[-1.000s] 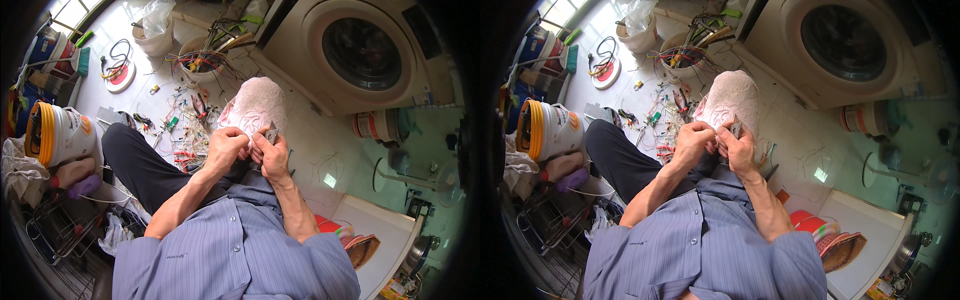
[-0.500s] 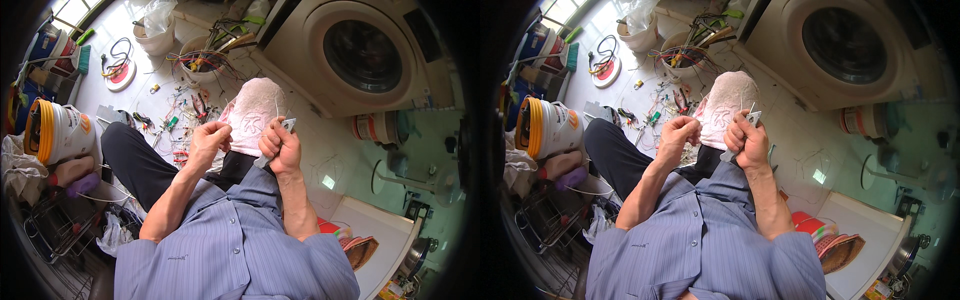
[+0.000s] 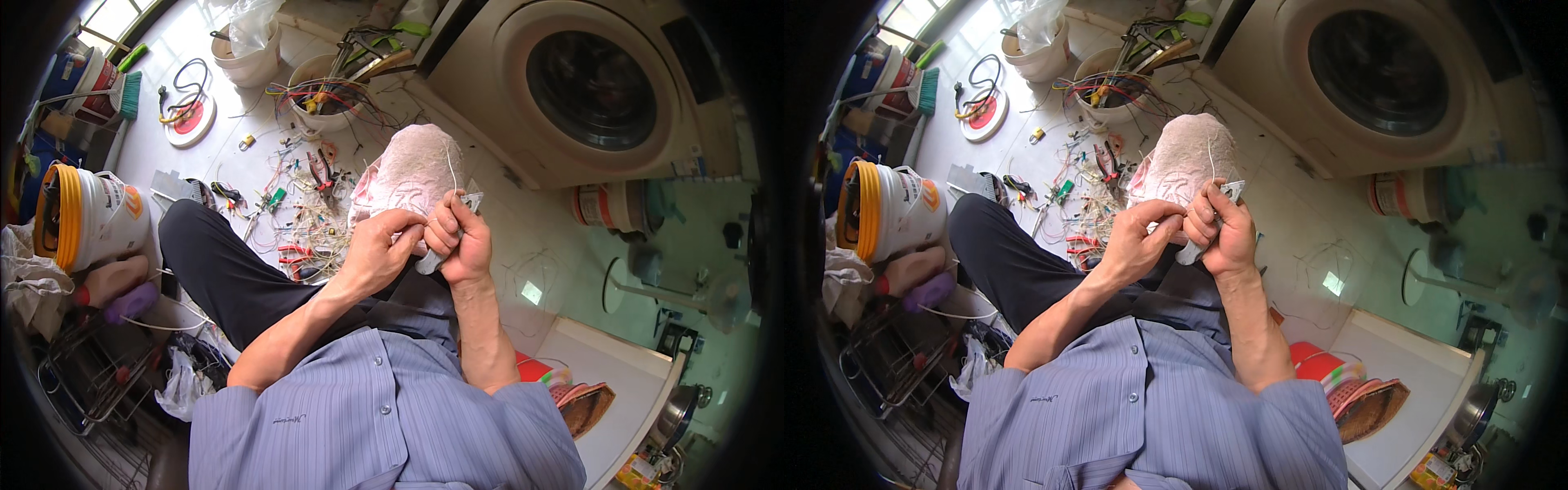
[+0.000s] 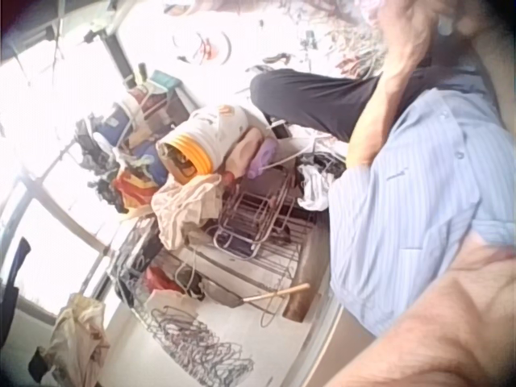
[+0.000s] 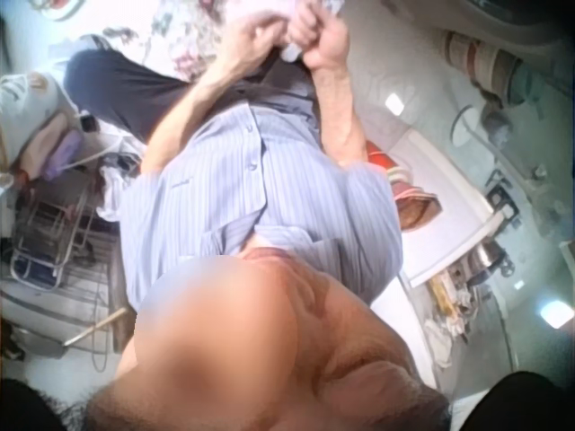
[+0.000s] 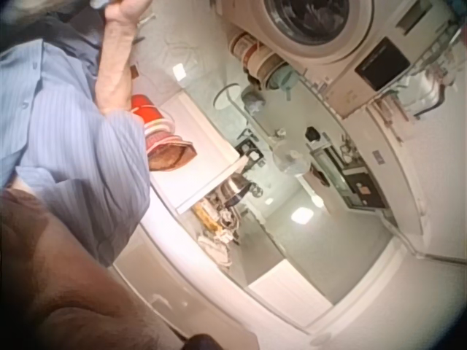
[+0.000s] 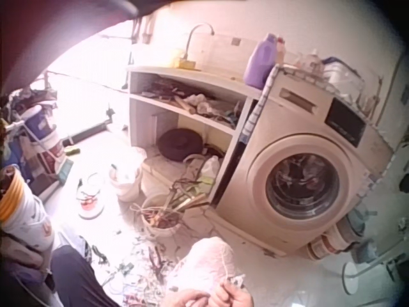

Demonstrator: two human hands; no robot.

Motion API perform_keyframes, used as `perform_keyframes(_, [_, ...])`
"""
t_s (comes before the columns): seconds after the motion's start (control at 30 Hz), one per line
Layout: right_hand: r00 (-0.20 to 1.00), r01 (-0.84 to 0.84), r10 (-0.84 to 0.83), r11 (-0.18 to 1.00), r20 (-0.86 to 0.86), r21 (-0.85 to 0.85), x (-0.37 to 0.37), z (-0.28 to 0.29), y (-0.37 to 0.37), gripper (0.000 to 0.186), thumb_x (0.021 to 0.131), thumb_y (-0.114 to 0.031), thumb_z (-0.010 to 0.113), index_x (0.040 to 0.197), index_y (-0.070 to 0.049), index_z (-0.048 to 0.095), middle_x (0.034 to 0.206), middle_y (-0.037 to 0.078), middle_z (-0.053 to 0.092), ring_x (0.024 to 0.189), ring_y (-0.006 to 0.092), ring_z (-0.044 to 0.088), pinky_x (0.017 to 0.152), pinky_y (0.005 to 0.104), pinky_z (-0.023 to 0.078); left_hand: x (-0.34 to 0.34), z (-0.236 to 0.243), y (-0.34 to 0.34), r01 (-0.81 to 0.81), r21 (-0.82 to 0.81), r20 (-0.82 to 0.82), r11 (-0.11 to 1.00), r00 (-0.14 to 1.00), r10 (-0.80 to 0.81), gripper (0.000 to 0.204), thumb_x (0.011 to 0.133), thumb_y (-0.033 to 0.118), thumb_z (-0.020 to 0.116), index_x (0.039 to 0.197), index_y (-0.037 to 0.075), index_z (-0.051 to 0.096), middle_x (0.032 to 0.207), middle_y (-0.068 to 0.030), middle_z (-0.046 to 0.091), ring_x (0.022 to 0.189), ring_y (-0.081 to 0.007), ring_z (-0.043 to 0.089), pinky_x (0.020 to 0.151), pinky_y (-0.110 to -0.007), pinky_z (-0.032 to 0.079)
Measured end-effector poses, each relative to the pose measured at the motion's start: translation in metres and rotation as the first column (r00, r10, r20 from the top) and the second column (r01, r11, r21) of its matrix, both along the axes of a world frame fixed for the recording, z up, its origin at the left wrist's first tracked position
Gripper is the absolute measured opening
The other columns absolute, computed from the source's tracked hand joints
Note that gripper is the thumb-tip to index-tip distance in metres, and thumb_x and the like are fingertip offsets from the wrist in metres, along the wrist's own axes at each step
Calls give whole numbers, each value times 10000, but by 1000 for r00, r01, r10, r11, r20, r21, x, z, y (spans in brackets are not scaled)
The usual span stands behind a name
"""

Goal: The person strips insulation from a wire with a wire stripper and connects it to a group of wires on a pink cloth object. They perform these actions by hand while sitting on the floor.

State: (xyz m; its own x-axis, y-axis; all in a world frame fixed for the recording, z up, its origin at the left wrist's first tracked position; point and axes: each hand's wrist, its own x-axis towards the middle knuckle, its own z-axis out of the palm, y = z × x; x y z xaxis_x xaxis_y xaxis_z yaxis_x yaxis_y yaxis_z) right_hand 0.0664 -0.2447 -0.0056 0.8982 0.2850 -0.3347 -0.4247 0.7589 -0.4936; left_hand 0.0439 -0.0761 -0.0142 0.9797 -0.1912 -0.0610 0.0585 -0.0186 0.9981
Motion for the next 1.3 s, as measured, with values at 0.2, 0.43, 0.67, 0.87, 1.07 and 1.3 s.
perform_keyframes(0.2, [999, 46, -43, 985, 22, -165, -8, 7, 10, 39, 1003, -134, 608, 994, -119, 574, 651, -7, 412, 495, 83, 326, 434, 258, 278, -2, -2, 0, -66, 202, 89, 977, 995, 48, 114, 827, 68, 623, 861, -21, 686, 751, -135, 680, 665, -193, 675, 611, -331, 523])
perform_keyframes(0.43, [987, 157, -148, 957, 57, -246, -3, 23, 10, 70, 980, -110, 632, 985, -94, 564, 651, -27, 384, 492, 72, 295, 426, 255, 246, -8, 0, 1, -134, 254, 147, 958, 984, 99, 127, 769, 71, 567, 785, -23, 651, 684, -158, 624, 603, -222, 602, 592, -348, 481])
perform_keyframes(0.67, [983, 180, -162, 937, 84, -299, 5, 24, -3, 80, 973, -107, 640, 981, -87, 563, 659, -38, 383, 494, 61, 283, 429, 250, 238, -11, 0, 5, -62, 211, -14, 975, 998, 66, 150, 796, 79, 553, 803, -43, 640, 634, -94, 600, 606, -108, 539, 581, -290, 455])
perform_keyframes(0.87, [980, 197, -182, 921, 76, -335, 9, 27, 3, 85, 966, -104, 646, 972, -83, 563, 661, -34, 390, 508, 63, 292, 430, 252, 242, -15, 6, 10, -57, 219, -18, 974, 998, 62, 177, 785, 109, 562, 800, -54, 631, 624, -111, 580, 603, -118, 536, 578, -297, 455])
perform_keyframes(1.07, [974, 226, -202, 905, 104, -360, 14, 21, 4, 75, 973, -101, 627, 967, -69, 559, 662, -33, 387, 509, 68, 293, 429, 257, 243, -20, 5, 13, -47, 221, -58, 974, 996, 61, 183, 783, 127, 556, 761, -52, 590, 609, -93, 535, 599, -115, 501, 569, -304, 429])
perform_keyframes(1.3, [923, 348, -255, 873, 287, -342, 60, 34, -52, 77, 986, -105, 606, 949, -51, 567, 655, -22, 412, 500, 68, 301, 451, 248, 246, -40, -27, 40, -24, 56, -287, 998, 957, 39, 202, 819, 168, 592, 821, -30, 637, 658, -116, 583, 612, -188, 533, 609, -332, 445])
